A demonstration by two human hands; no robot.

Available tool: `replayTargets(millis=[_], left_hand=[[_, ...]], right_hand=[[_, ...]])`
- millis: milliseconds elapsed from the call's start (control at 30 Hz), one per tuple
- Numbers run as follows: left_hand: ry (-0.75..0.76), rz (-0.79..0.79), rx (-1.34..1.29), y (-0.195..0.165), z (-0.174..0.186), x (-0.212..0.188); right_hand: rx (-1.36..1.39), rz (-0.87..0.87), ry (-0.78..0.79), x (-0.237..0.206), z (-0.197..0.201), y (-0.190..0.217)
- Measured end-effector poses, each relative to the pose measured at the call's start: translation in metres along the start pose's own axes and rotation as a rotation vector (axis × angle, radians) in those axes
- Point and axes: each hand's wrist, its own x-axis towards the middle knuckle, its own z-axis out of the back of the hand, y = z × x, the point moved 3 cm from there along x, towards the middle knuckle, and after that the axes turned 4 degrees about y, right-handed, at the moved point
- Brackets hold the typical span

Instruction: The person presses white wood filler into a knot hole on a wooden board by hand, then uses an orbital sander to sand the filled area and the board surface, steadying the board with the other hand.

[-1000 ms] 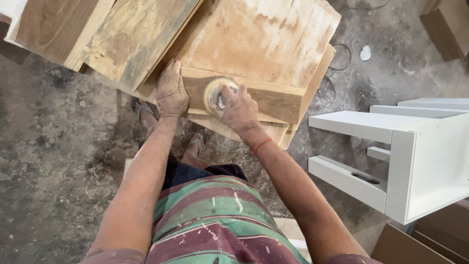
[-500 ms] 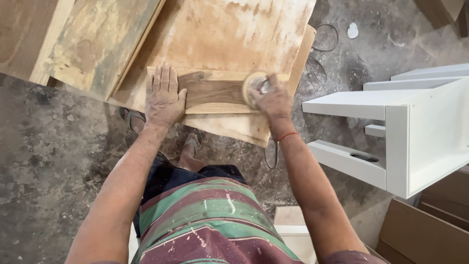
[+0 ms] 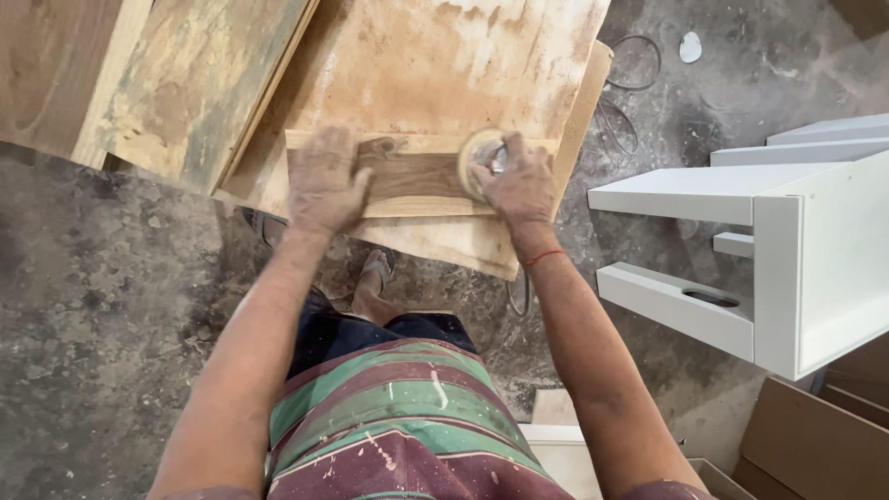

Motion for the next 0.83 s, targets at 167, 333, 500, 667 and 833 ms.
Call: replayTargets(millis=[167, 333, 500, 667, 833], left_hand=[[-0.3, 0.239, -0.335, 0.045, 0.013, -0.025], [-0.501, 0.189, -0.581, 0.052, 0.003, -0.049], [-0.651, 0.377, -1.332, 0.063, -0.022, -0.083], [-0.586, 0.502, -1.66, 0.062, -0.039, -0.099], [-0.611, 0.642, -1.8, 0.063, -0.039, -0.115]], right_hand=[[-0.001, 0.174, 0.01, 0.0, -0.009, 0.055], [0.018, 0.378, 0.061, -0.004, -0.015, 0.133], [0.113, 0.519, -0.085, -0.017, 0.002, 0.172], [0.129, 0.597, -0.033, -0.02, 0.005, 0.201], [0.141, 0.645, 0.061, -0.026, -0.006, 0.23]])
